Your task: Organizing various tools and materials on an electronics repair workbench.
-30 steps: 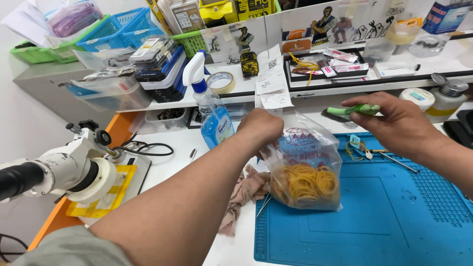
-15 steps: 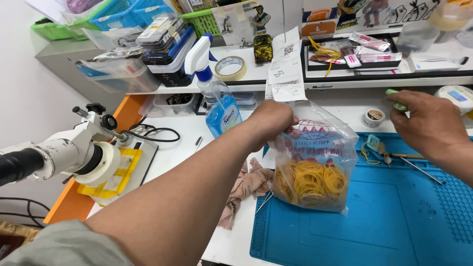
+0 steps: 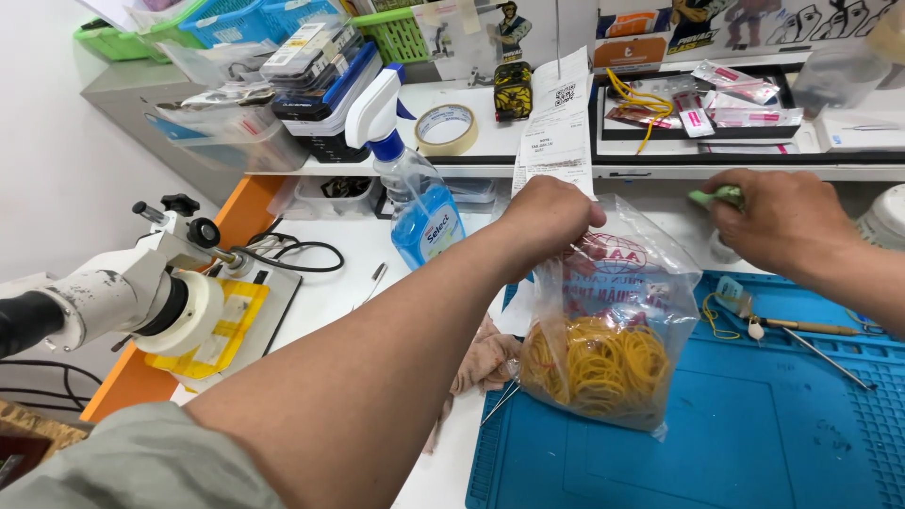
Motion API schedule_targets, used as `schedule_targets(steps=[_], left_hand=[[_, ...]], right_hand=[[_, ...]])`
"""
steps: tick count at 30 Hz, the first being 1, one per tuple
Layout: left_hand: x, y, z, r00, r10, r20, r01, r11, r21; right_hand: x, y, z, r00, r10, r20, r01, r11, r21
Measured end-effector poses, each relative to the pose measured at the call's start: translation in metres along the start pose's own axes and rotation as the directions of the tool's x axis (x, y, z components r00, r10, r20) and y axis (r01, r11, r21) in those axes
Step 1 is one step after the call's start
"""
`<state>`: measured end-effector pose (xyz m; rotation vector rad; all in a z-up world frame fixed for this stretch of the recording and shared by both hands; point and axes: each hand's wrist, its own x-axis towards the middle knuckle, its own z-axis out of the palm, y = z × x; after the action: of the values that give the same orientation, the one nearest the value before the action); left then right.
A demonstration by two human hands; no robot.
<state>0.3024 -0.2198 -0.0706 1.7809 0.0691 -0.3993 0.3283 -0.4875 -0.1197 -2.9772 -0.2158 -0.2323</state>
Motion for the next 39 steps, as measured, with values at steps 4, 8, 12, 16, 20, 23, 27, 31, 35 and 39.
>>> schedule_targets(steps=[4, 8, 12, 16, 20, 23, 27, 31, 35, 39], left_hand=[[0.001, 0.002, -0.002, 1.000, -0.025, -0.009, 0.025, 0.999, 0.027], [-0.004, -0.001, -0.005, 1.000, -0.012, -0.003, 0.012, 1.000, -0.002], [-0.010, -0.005, -0.008, 1.000, 0.002, -0.030, -0.002, 1.000, 0.003], [-0.015, -0.010, -0.012, 0.997, 0.040, -0.066, -0.033, 0.994, 0.107], [-0.019, -0.012, -0.014, 0.998, 0.009, -0.063, -0.011, 0.999, -0.030], [-0.020, -0.010, -0.014, 0.999, 0.007, -0.045, -0.009, 0.998, -0.059], [-0.021, -0.009, -0.017, 1.000, 0.004, -0.009, -0.005, 0.995, -0.098], [-0.023, -0.011, -0.017, 0.999, 0.045, -0.027, -0.045, 0.999, 0.002], [-0.031, -0.006, -0.019, 0.999, -0.021, -0.029, 0.019, 0.997, -0.079], [-0.029, -0.009, -0.021, 0.999, 0.023, -0.050, -0.019, 0.997, 0.081]], right_hand=[[-0.015, -0.029, -0.044, 0.995, 0.026, 0.096, -0.044, 0.981, 0.191], [-0.001, -0.005, -0.006, 0.998, -0.051, 0.044, 0.046, 0.992, 0.114], [0.022, 0.005, 0.048, 0.983, -0.182, -0.040, 0.183, 0.983, 0.023], [0.027, -0.020, 0.054, 0.974, -0.226, -0.032, 0.227, 0.973, 0.048], [0.000, -0.047, 0.017, 0.964, -0.258, 0.062, 0.255, 0.965, 0.062], [-0.022, -0.060, -0.014, 0.966, -0.212, 0.150, 0.197, 0.974, 0.108], [-0.021, -0.057, -0.016, 0.989, -0.126, 0.081, 0.108, 0.975, 0.194], [0.004, -0.038, 0.031, 0.979, -0.203, 0.012, 0.199, 0.970, 0.140], [-0.008, -0.052, 0.022, 0.906, -0.423, 0.005, 0.400, 0.860, 0.316], [-0.015, -0.052, -0.003, 0.917, -0.260, 0.303, 0.104, 0.888, 0.448]])
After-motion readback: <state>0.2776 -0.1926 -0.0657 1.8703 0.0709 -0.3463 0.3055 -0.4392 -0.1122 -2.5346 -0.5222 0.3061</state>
